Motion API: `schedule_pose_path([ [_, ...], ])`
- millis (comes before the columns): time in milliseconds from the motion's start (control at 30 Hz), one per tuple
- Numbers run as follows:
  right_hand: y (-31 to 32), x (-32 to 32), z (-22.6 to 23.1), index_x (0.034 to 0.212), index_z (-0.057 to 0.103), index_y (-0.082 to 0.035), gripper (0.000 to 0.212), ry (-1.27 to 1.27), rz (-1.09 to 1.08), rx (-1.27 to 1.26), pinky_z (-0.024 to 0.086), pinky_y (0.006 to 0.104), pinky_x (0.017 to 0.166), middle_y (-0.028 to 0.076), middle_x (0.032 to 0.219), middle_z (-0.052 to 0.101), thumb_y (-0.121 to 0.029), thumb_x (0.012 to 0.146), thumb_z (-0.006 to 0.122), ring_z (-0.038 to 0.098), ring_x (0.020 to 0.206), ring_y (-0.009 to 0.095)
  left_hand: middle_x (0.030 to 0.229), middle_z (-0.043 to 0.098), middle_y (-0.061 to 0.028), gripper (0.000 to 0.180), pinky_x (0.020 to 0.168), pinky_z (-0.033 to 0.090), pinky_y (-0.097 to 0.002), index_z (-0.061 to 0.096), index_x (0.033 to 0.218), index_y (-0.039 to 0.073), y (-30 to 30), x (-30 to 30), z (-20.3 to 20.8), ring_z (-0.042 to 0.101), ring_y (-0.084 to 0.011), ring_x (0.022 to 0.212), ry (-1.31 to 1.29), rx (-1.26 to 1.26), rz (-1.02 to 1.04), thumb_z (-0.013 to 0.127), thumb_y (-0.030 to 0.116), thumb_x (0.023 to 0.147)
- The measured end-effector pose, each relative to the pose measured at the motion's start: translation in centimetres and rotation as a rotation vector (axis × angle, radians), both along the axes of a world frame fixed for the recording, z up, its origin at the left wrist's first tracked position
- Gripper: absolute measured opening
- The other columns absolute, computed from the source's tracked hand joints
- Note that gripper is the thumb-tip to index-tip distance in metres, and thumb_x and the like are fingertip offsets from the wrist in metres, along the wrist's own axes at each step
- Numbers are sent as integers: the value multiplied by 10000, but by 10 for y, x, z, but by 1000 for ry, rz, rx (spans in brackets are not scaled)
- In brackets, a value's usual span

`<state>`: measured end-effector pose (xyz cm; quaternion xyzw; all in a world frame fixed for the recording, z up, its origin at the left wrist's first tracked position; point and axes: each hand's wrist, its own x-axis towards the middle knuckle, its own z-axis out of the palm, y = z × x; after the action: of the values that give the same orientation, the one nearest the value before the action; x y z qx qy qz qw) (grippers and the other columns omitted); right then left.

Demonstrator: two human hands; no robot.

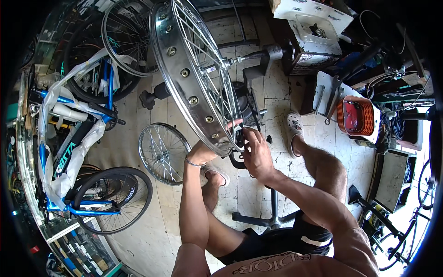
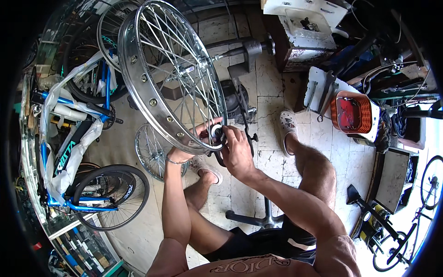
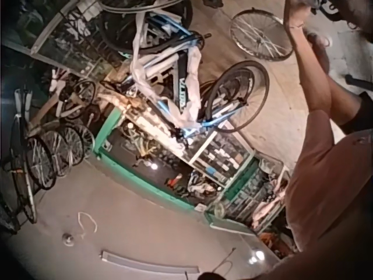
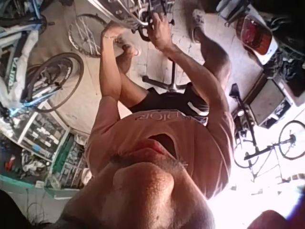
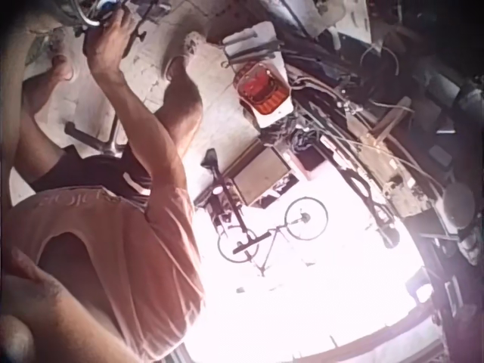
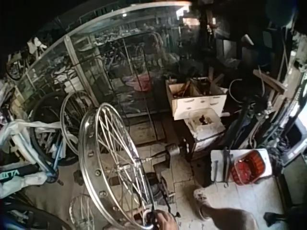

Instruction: The person uses a spoke wrench to adjust the tension of the spokes on a bicycle wheel mounted on a truing stand. They rotate the wheel to check for lateral wobbles and tighten or loosen specific nipples to align the rim. The person works methodically around the wheel, making small adjustments to ensure the wheel is straight.

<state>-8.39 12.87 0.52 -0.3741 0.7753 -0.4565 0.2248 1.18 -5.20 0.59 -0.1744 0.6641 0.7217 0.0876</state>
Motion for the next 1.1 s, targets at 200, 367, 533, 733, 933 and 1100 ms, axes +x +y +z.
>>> schedule_pose_path([
  [200,0,-4,-3,1255,513,45,508,65,91,24,435,474,950,231,1205,554,7,763,633,524,1081,403,1119,639,-49,410,891,498,-321,595,1208,69,6,-5,-2,616,-176,1013,-25,-252,61,748,203,851],
  [367,0,1,5,1242,523,32,501,-190,-104,-23,451,475,920,224,1190,566,-42,772,679,532,1045,402,956,669,-55,337,717,521,-215,628,1176,6,14,-2,7,610,-74,801,-73,-407,167,732,77,863],
  [533,-1,3,7,1321,504,-10,603,30,-28,25,431,484,976,200,1240,547,84,731,578,511,1123,402,923,669,-66,284,721,524,-235,615,1107,-33,11,2,11,635,-109,803,12,114,413,718,29,849],
  [733,-3,1,9,1261,458,23,530,-54,-85,-14,529,409,872,216,1178,527,143,766,604,636,1017,333,1013,671,-45,306,771,527,-277,656,1123,54,20,-5,-18,652,-150,866,272,-540,230,753,129,843],
  [933,0,10,15,1250,473,29,406,-27,-63,-29,517,439,840,231,1130,538,-18,876,626,588,1011,406,1150,649,20,531,749,480,-244,535,1392,94,10,-6,17,546,-64,858,34,-153,42,693,90,885],
  [1100,2,-2,-11,1371,419,62,568,28,81,-20,525,393,902,252,1320,469,58,835,606,567,1114,373,1205,627,-13,596,730,477,-236,488,1414,22,10,-13,3,547,-68,882,23,33,75,716,96,868],
])
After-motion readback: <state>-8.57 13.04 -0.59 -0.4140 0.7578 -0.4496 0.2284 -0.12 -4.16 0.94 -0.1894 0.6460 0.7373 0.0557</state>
